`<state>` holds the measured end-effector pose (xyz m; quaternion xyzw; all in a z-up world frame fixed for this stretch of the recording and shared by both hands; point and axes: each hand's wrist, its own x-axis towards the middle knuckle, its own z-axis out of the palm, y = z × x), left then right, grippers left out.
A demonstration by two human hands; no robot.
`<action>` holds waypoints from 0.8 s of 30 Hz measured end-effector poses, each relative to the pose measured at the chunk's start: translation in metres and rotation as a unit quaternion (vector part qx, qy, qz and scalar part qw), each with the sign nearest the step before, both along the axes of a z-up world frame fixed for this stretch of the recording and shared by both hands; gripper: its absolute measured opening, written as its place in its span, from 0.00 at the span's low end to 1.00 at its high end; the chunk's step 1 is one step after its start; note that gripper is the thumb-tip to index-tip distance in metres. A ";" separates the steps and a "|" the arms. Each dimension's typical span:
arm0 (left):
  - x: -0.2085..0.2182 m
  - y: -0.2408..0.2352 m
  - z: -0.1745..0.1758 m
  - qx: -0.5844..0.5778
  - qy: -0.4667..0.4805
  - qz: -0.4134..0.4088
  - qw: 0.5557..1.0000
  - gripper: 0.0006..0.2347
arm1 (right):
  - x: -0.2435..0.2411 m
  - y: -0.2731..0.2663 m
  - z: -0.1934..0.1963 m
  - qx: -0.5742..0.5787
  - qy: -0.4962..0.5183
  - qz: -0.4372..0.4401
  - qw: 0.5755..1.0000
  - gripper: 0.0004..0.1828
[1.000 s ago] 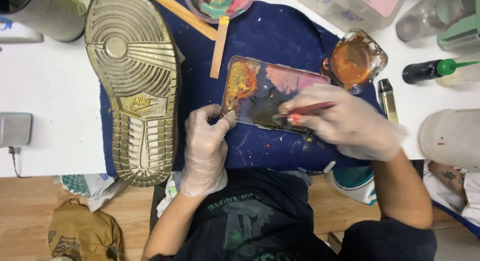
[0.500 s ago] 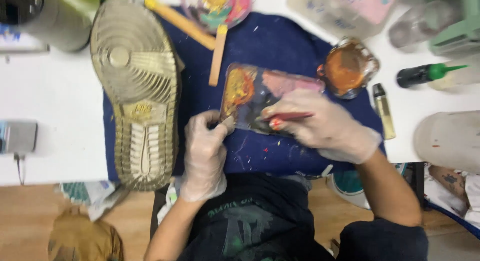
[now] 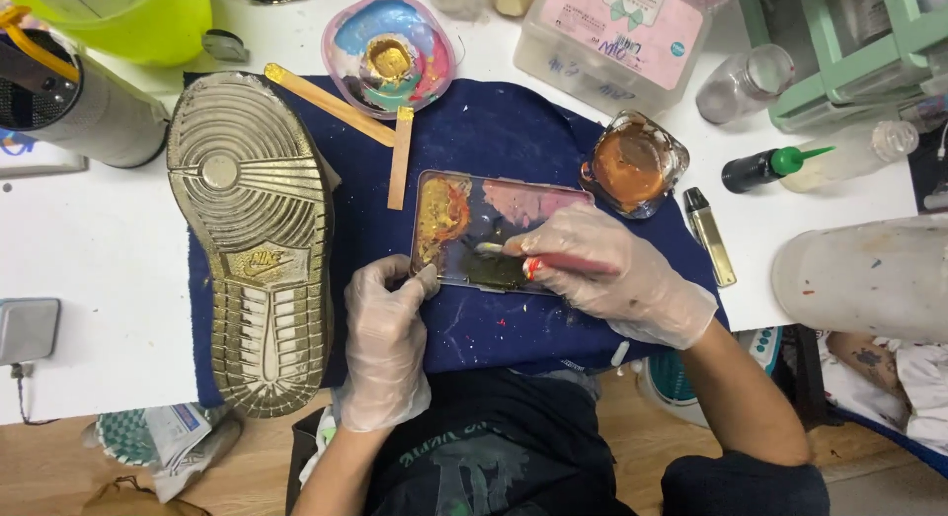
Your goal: Painting the sole of a sneaker with various colors using a brush and a palette
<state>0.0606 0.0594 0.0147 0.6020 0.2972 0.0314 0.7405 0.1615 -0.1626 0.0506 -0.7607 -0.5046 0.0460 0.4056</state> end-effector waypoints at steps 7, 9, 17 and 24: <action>-0.002 0.005 -0.005 0.062 0.009 -0.030 0.998 0.09 | -0.004 -0.002 0.006 0.026 -0.001 -0.003 1.000 0.12; -0.004 0.008 -0.009 0.100 0.015 -0.050 0.994 0.10 | -0.006 0.004 0.004 0.015 -0.027 0.010 0.999 0.12; 0.002 0.014 -0.021 0.194 0.036 -0.089 0.976 0.09 | -0.016 0.000 0.036 -0.106 0.074 0.001 0.992 0.14; -0.002 0.014 -0.035 0.237 0.067 -0.095 0.965 0.17 | -0.006 -0.022 0.020 -0.100 0.093 0.018 0.990 0.06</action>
